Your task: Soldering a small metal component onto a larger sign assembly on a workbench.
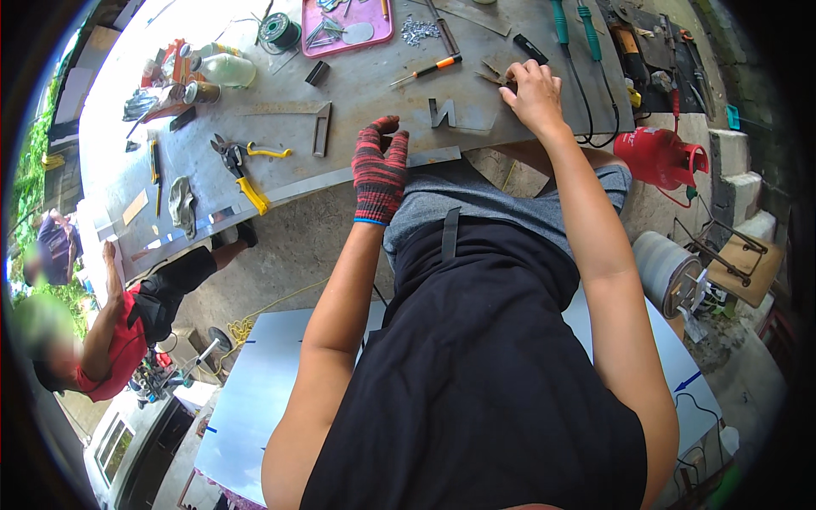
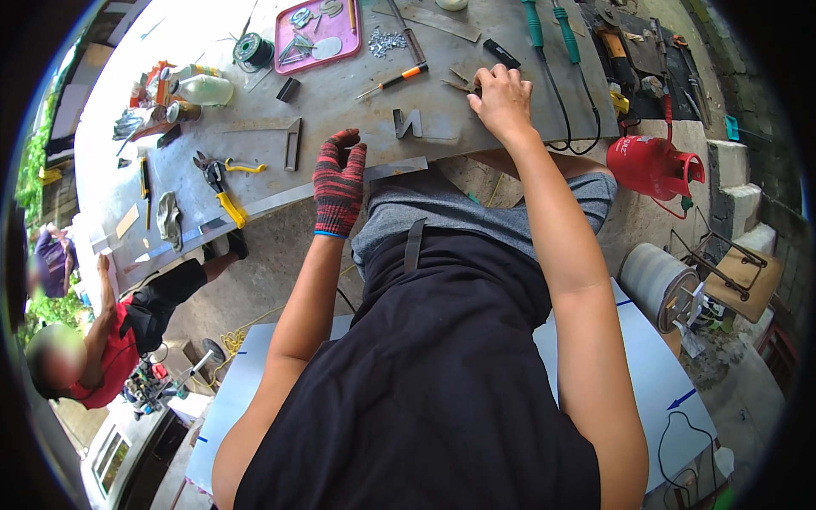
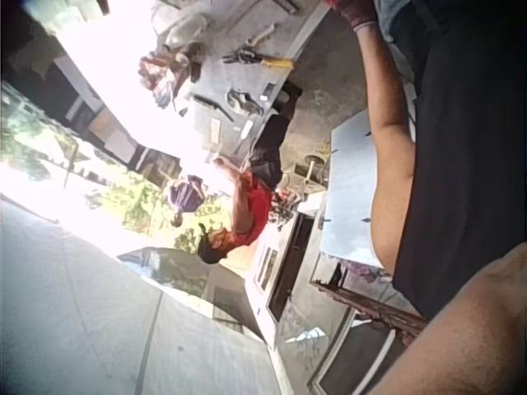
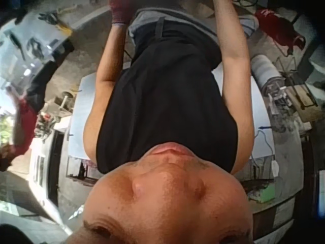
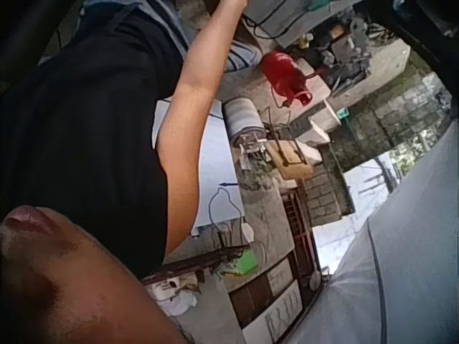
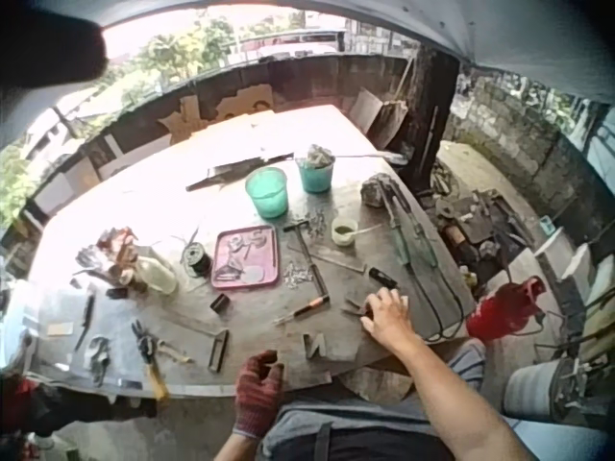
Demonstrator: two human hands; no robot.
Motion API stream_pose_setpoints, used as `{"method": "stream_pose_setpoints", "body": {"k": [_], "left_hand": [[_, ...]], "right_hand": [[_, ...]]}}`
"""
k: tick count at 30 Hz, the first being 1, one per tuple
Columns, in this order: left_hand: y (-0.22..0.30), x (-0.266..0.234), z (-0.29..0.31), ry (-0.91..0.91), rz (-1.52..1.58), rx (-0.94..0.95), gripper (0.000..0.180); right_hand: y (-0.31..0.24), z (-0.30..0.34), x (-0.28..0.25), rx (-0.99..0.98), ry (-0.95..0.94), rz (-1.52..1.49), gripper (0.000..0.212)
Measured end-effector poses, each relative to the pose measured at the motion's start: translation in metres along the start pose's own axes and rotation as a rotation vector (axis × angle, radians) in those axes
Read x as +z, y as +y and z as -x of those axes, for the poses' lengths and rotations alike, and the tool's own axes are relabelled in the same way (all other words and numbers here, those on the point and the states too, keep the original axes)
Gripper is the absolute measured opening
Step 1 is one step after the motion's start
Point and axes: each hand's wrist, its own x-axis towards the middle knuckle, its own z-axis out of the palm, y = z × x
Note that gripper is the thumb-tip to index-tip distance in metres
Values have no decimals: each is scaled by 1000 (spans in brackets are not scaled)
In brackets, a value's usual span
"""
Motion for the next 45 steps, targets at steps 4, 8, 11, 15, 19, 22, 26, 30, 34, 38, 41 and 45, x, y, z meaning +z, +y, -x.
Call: {"method": "stream_pose_setpoints", "body": {"k": [4,8,11,15,19,22,26,30,34,38,41,45], "left_hand": [[12,7,19,-41,-42,31,28],[14,21,31,-98,-36,119,51],[29,26,33,-127,-81,249,81],[69,15,22,-342,-163,244,108],[48,14,22,-396,-113,412,97],[43,2,28,-386,-73,227,67],[28,-9,37,-369,73,20,59],[3,-33,17,-298,-398,219,49],[-24,-36,-4,-393,-739,295,44],[-45,-26,-5,-359,-743,428,42],[-49,-17,-6,-364,-754,472,43],[-50,-12,-7,-352,-736,486,44]], "right_hand": [[-1,0,-1,-18,38,22,29],[-11,7,-29,45,182,-199,27],[-27,24,-60,82,219,-629,29],[-75,66,-84,122,-70,-1353,22],[-112,87,-63,97,-29,-1337,21],[-120,95,-51,130,-140,-1453,23],[-116,97,-45,66,-211,-1279,27],[-83,91,-37,-97,-29,-749,28],[-65,90,-27,-189,110,-389,29],[-68,86,-9,-314,127,-293,29],[-68,82,7,-353,133,-267,27],[-69,77,19,-333,141,-257,23]]}}
